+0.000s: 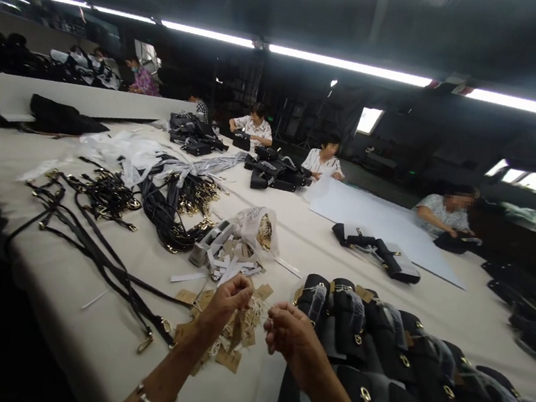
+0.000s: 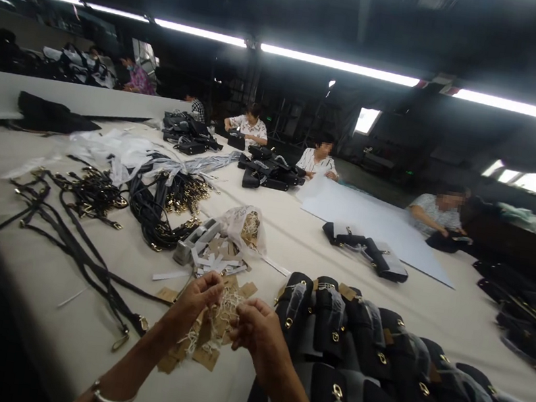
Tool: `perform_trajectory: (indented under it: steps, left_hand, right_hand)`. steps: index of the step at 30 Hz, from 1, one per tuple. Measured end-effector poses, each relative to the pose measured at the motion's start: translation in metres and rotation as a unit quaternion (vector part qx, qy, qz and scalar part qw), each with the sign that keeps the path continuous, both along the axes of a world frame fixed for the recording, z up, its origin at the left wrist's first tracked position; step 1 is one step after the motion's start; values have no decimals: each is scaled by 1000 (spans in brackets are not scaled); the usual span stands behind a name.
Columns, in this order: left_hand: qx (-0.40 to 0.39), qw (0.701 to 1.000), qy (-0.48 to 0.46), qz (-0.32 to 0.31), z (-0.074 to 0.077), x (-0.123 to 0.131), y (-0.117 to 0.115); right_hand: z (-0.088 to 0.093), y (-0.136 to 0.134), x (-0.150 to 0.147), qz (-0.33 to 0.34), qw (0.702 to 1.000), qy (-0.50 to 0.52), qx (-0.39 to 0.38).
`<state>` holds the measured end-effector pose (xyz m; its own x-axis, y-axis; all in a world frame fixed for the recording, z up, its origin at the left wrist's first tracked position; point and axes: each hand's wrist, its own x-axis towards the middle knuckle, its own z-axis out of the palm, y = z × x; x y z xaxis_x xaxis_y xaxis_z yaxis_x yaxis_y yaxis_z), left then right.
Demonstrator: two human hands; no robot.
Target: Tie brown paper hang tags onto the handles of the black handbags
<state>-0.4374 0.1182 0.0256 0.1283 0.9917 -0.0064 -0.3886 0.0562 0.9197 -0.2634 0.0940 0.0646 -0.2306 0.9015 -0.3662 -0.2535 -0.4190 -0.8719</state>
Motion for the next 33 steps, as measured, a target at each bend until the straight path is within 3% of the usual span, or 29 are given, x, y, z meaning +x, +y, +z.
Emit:
perform_trajectory:
  steps: [4, 9, 16, 22, 27, 33]
  left_hand:
    - [-54, 995, -83, -33, -17, -8, 6]
    - [-71, 987, -133, -63, -25, -19, 10]
    - [-102, 978, -81, -163, -36, -20, 3]
    - [-110, 972, -42, -203, -46, -21, -3]
    - [-76, 977, -1, -200, -44, -18, 1]
    - [-65, 976, 29, -207, -26, -2, 1]
  right_hand:
    - [4, 6, 7, 22, 998, 45, -27]
    - [3, 8, 12, 27, 993, 104, -49]
    - [16, 9, 16, -39, 988, 148, -14]
    - [28, 9, 12, -90, 958, 263, -66]
    - [20, 3, 7, -81, 965, 245, -55]
    - [13, 1, 3, -81, 974, 204, -51]
